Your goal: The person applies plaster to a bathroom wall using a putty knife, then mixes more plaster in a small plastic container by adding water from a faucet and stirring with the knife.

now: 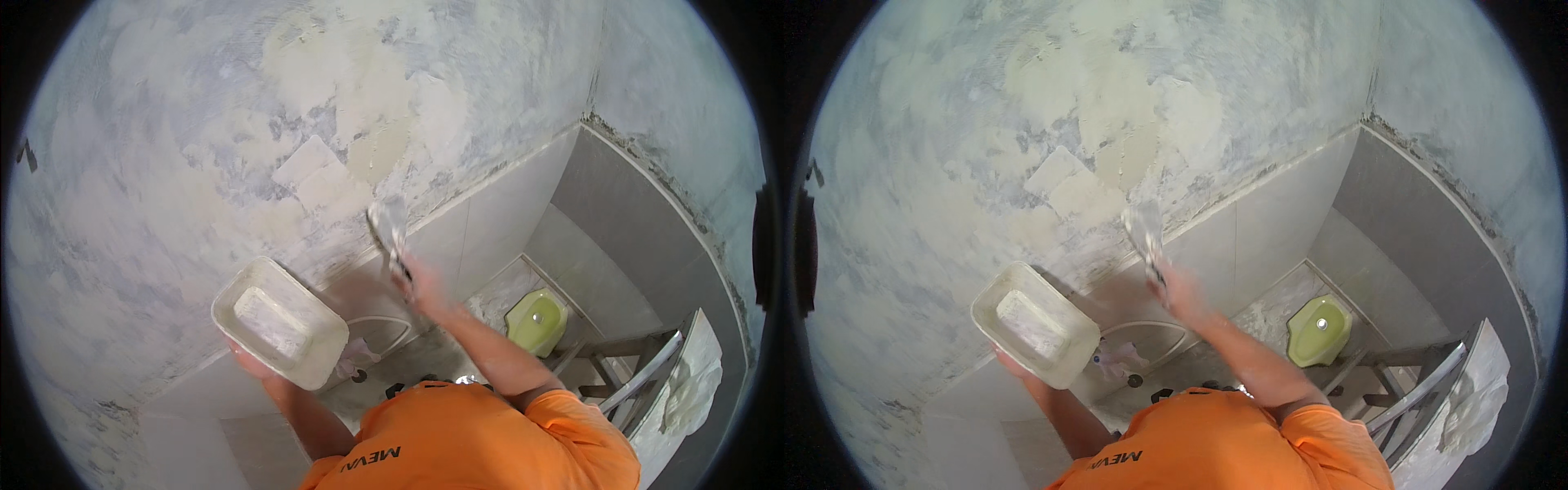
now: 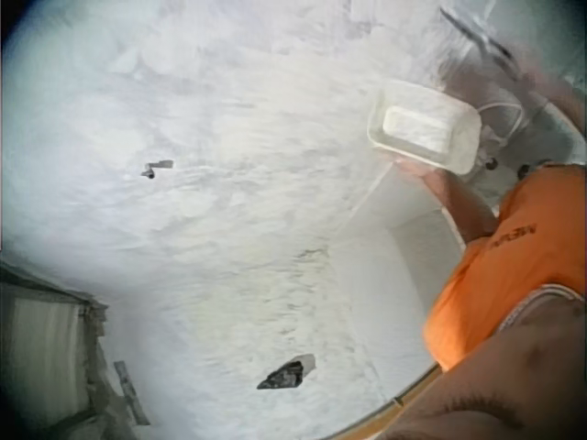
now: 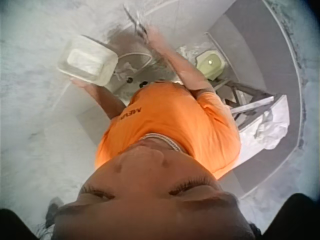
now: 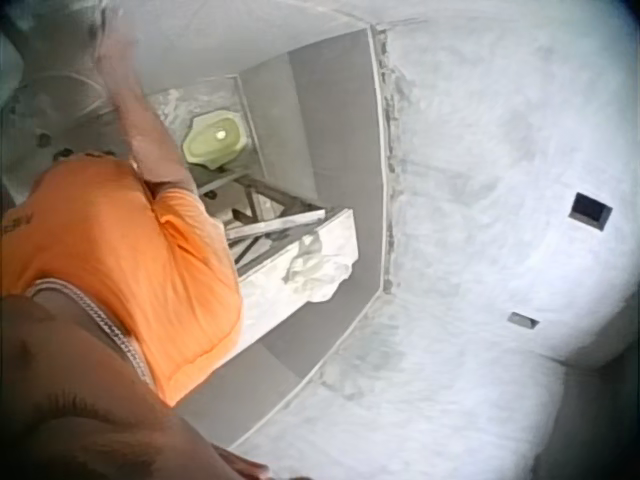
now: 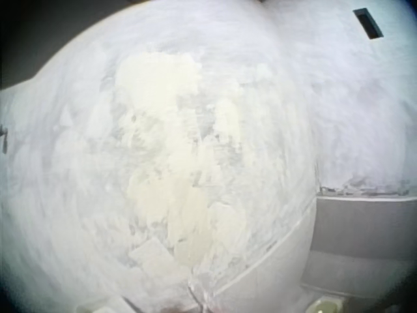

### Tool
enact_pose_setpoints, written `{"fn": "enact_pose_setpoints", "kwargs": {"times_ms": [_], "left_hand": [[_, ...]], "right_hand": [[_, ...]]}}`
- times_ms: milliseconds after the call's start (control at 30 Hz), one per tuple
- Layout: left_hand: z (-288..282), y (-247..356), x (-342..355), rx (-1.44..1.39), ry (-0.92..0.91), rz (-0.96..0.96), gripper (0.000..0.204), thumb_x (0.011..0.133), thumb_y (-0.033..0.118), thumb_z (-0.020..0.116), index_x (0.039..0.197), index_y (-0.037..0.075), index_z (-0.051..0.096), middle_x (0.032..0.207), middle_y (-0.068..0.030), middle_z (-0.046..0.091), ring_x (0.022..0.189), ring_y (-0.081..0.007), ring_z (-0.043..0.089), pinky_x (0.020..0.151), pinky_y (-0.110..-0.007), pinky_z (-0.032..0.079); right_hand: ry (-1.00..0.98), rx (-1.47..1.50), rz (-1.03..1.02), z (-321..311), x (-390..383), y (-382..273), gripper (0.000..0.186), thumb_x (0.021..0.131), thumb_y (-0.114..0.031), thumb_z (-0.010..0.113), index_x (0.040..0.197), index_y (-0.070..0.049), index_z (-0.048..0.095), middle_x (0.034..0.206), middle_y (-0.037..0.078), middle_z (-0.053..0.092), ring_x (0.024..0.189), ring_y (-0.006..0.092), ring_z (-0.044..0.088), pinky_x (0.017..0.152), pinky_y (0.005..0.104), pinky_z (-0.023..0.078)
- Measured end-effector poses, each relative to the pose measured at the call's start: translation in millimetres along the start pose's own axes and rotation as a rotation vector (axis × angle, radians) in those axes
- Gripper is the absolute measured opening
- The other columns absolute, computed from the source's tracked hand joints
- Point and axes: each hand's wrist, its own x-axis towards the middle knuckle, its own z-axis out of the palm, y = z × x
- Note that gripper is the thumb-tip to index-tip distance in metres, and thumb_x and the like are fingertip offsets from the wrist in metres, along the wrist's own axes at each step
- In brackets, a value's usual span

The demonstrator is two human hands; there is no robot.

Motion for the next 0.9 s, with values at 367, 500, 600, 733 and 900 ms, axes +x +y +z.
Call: {"fn": "enact_pose_setpoints", "kwargs": {"times_ms": [367, 500, 600, 733, 900], "left_hand": [[-2.7, -3.8, -12.9, 0.018, -0.087, 0.064, 0.059, 0.106, 0.045, 0.037, 0.145, 0.002, 0.047, 0.142, -0.0183, 0.056, 0.121, -0.0353, 0.062, 0.096, -0.051, 0.058], [-0.5, 0.2, -12.5, 0.085, 0.090, 0.001, 0.058, 0.107, 0.046, 0.037, 0.145, 0.002, 0.047, 0.142, -0.0161, 0.055, 0.121, -0.0324, 0.061, 0.099, -0.049, 0.056], [28.2, 8.7, -12.5, 0.041, 0.085, -0.025, 0.061, 0.108, 0.049, 0.035, 0.146, 0.002, 0.047, 0.142, -0.0150, 0.055, 0.121, -0.0315, 0.060, 0.102, -0.047, 0.052], [35.4, 5.2, -9.6, 0.042, 0.084, -0.100, 0.056, 0.109, 0.048, 0.035, 0.139, 0.005, 0.054, 0.131, -0.0125, 0.062, 0.116, -0.0264, 0.063, 0.095, -0.042, 0.056], [61.8, 15.4, -15.5, -0.055, 0.291, -0.220, 0.063, 0.108, 0.053, 0.035, 0.142, 0.004, 0.053, 0.134, -0.0132, 0.061, 0.119, -0.0293, 0.060, 0.102, -0.044, 0.050]], "right_hand": [[0.158, -0.024, -0.071, 17.3, 70.7, -17.8, 0.051, 0.093, -0.022, 0.067, 0.137, 0.001, 0.053, 0.088, 0.026, 0.066, 0.083, 0.0450, 0.064, 0.071, 0.0514, 0.051], [-0.183, 0.076, 0.117, 40.3, -20.5, -3.3, 0.046, 0.093, -0.023, 0.068, 0.132, -0.002, 0.057, 0.087, 0.025, 0.066, 0.081, 0.0449, 0.065, 0.070, 0.0516, 0.052], [-0.221, 0.057, 0.077, 17.2, -32.2, -4.8, 0.047, 0.092, -0.022, 0.070, 0.133, -0.003, 0.058, 0.089, 0.025, 0.067, 0.082, 0.0449, 0.066, 0.070, 0.0508, 0.052], [-0.059, 0.009, -0.047, -28.0, 14.2, -28.2, 0.053, 0.091, -0.017, 0.071, 0.139, -0.001, 0.055, 0.085, 0.024, 0.065, 0.074, 0.0423, 0.064, 0.069, 0.0472, 0.052], [0.158, 0.079, -0.171, -64.9, 96.9, -84.1, 0.056, 0.091, -0.011, 0.068, 0.142, 0.002, 0.052, 0.080, 0.022, 0.063, 0.067, 0.0373, 0.061, 0.065, 0.0412, 0.051]]}}
